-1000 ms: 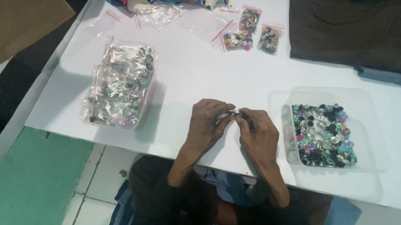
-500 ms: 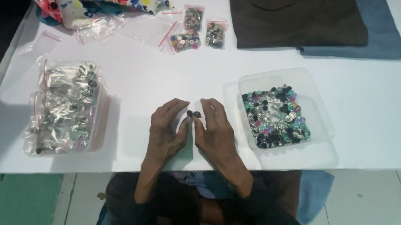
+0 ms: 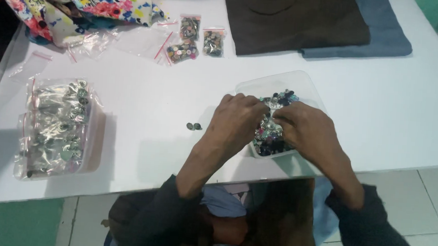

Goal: Sorting small buttons from a tray and placing them into small plastic bags

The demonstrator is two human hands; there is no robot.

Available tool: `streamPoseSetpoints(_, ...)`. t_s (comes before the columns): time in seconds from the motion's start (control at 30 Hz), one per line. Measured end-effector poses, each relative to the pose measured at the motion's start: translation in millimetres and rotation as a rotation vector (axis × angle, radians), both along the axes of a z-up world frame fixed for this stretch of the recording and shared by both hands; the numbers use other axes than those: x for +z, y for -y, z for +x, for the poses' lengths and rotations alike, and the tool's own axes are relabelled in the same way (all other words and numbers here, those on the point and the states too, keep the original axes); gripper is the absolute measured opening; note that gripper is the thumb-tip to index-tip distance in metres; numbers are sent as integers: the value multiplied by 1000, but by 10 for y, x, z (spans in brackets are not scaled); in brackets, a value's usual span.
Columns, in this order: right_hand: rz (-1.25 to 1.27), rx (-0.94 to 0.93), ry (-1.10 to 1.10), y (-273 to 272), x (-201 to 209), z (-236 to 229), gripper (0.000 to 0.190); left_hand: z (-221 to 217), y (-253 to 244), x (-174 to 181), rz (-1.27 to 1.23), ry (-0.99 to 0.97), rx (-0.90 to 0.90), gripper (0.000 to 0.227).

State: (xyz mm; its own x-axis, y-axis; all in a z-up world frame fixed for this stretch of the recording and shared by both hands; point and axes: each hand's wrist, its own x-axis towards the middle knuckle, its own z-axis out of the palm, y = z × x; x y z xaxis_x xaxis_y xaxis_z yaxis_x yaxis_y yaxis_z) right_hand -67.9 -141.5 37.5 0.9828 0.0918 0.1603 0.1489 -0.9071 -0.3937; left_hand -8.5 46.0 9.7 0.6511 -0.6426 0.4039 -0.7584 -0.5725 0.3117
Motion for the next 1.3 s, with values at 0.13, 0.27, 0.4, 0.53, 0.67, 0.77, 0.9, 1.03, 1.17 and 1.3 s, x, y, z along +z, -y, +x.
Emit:
streamPoseSetpoints(0.13, -140, 10, -244, 183, -206, 397, 17, 376, 472, -162, 220, 26, 5, 15)
streamPoseSetpoints(0.27, -235, 33, -353, 284, -589, 600, 15, 542, 610, -542, 303, 41, 78, 11)
streamPoseSetpoints(0.4, -298, 17, -356, 227, -539, 568, 9, 574, 581, -613, 305, 13, 73, 10)
streamPoseSetpoints(0.53, -288, 88, -327, 130, -395, 460, 23, 431, 507, -252, 329, -50, 48, 14)
streamPoseSetpoints(0.67, -319, 156, -324, 137, -355, 453, 30, 421, 494, -232, 247, -97, 31, 15)
streamPoseSetpoints(0.77, -290, 168, -326, 116, -308, 450, 33, 382, 442, -180, 163, -142, 48, 14)
streamPoseSetpoints(0.9, 62, 33, -282, 34, -55, 373, 31, 317, 395, -72, 60, -205, 59, 13)
streamPoseSetpoints(1.03, 192, 25, -181, 130, -158, 301, 28, 336, 369, -81, -23, -230, 29, 10)
streamPoseSetpoints(1.17, 320, 9, -96, 153, -123, 325, 19, 321, 349, -8, -109, -290, -1, 13)
streamPoseSetpoints(1.3, 372, 3, 2, 120, -100, 329, 16, 276, 345, 81, -158, -347, -60, 10)
